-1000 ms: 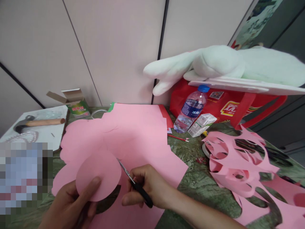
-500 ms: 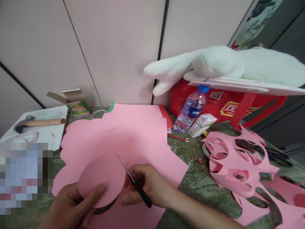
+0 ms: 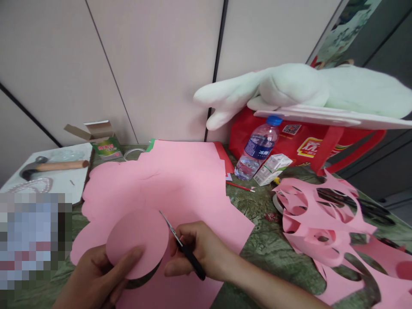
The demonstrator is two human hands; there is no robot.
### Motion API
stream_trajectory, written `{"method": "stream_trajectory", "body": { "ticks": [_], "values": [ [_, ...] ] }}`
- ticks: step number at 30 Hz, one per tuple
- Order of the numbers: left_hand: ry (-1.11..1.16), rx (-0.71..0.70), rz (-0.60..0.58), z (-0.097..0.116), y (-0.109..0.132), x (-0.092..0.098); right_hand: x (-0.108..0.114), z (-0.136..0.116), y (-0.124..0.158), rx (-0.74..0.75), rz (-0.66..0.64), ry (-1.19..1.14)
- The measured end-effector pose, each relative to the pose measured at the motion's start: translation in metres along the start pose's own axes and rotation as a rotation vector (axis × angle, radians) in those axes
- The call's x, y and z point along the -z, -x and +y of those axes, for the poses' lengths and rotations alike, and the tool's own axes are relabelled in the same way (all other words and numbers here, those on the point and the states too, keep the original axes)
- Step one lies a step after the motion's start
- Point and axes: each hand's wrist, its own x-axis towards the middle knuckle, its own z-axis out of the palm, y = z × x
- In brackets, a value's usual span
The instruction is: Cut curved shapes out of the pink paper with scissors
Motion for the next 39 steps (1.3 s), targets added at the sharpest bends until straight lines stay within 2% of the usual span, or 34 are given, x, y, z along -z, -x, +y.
{"method": "stream_trajectory", "body": {
  "ticks": [11, 13, 16, 22, 24, 26, 29, 32, 35, 39],
  "values": [
    [-0.009, -0.084, 0.103, -0.006, -0.008, 0.004, 0.0, 0.001, 0.0, -0.064, 0.034, 0.011],
    [-0.016, -0.06, 0.09, -0.009, -0.013, 0.008, -0.001, 0.002, 0.0, -0.059, 0.085, 0.008],
    [0.049, -0.072, 0.167, -0.016, -0.025, 0.017, -0.001, 0.002, -0.002, -0.02, 0.157, 0.034],
    [0.144, -0.157, 0.124, -0.031, -0.051, 0.027, 0.003, 0.006, 0.0, 0.084, 0.31, 0.258],
    [0.278, -0.195, 0.055, -0.035, -0.056, 0.027, 0.009, 0.008, 0.005, 0.115, 0.388, 0.35],
    [0.451, -0.174, 0.044, -0.037, -0.059, 0.027, 0.017, 0.009, 0.014, 0.15, 0.485, 0.403],
    [0.516, -0.181, 0.135, -0.039, -0.059, 0.028, 0.028, 0.009, 0.033, 0.196, 0.634, 0.456],
    [0.391, -0.172, 0.187, -0.038, -0.058, 0.029, 0.034, 0.01, 0.056, 0.18, 0.743, 0.379],
    [0.35, -0.095, 0.092, -0.036, -0.054, 0.027, 0.034, 0.014, 0.074, 0.104, 0.867, 0.121],
    [0.407, 0.021, -0.018, -0.03, -0.045, 0.02, 0.029, 0.017, 0.084, 0.053, 0.925, -0.24]
  ]
}}
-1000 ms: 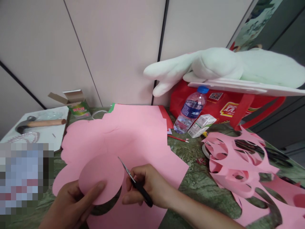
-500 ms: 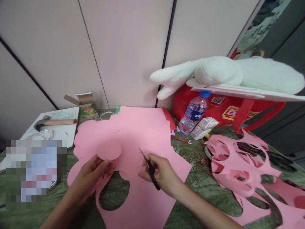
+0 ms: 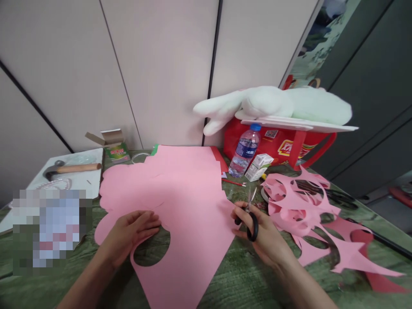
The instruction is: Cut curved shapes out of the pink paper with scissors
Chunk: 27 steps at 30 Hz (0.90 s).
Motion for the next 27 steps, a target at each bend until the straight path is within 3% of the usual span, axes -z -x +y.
{"method": "stream_trajectory", "body": {
  "ticks": [10, 15, 19, 27],
  "values": [
    [0.077, 0.222, -0.216, -0.004, 0.011, -0.015, -0.024, 0.012, 0.008, -0.084, -0.085, -0.184],
    [0.178, 0.088, -0.133, 0.005, 0.016, -0.008, -0.025, 0.009, 0.019, -0.153, -0.153, -0.143],
    [0.19, 0.067, -0.131, 0.014, 0.02, -0.001, -0.015, 0.001, 0.034, -0.182, -0.311, -0.096],
    [0.22, 0.046, -0.191, 0.001, 0.019, -0.015, -0.023, 0.023, 0.033, -0.339, -0.315, -0.366]
  ]
}}
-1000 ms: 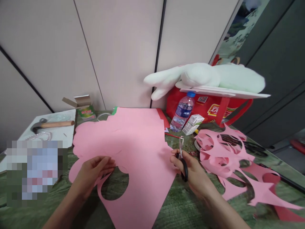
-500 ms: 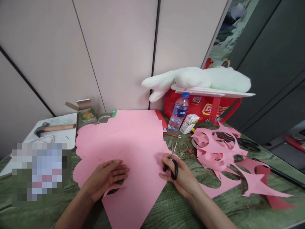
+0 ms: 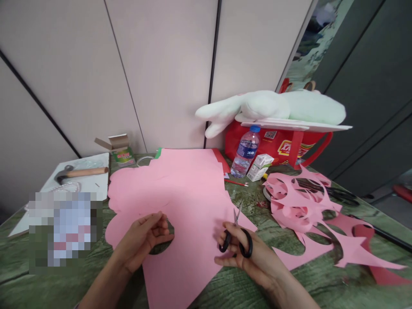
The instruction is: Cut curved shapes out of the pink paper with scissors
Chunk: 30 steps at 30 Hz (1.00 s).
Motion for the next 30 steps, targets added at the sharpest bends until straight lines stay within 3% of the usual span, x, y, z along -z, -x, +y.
{"method": "stream_trajectory", "body": {
  "ticks": [10, 14, 19, 21, 27, 30],
  "values": [
    [0.01, -0.025, 0.031, -0.027, 0.004, -0.021, -0.01, 0.017, -0.009, -0.027, 0.037, -0.058],
    [0.052, -0.013, 0.032, -0.025, 0.01, -0.027, -0.011, 0.02, -0.007, 0.018, 0.035, -0.057],
    [0.004, 0.098, 0.112, -0.019, 0.013, -0.026, -0.012, 0.024, -0.004, 0.074, 0.014, -0.018],
    [0.006, 0.13, 0.021, -0.02, 0.015, -0.027, -0.013, 0.026, -0.003, 0.093, 0.003, 0.018],
    [-0.144, 0.154, -0.439, -0.018, 0.023, -0.028, -0.018, 0.029, 0.001, 0.207, -0.041, 0.213],
    [-0.137, 0.159, -0.401, -0.012, 0.026, -0.024, -0.021, 0.03, 0.003, 0.261, -0.059, 0.34]
  ]
}}
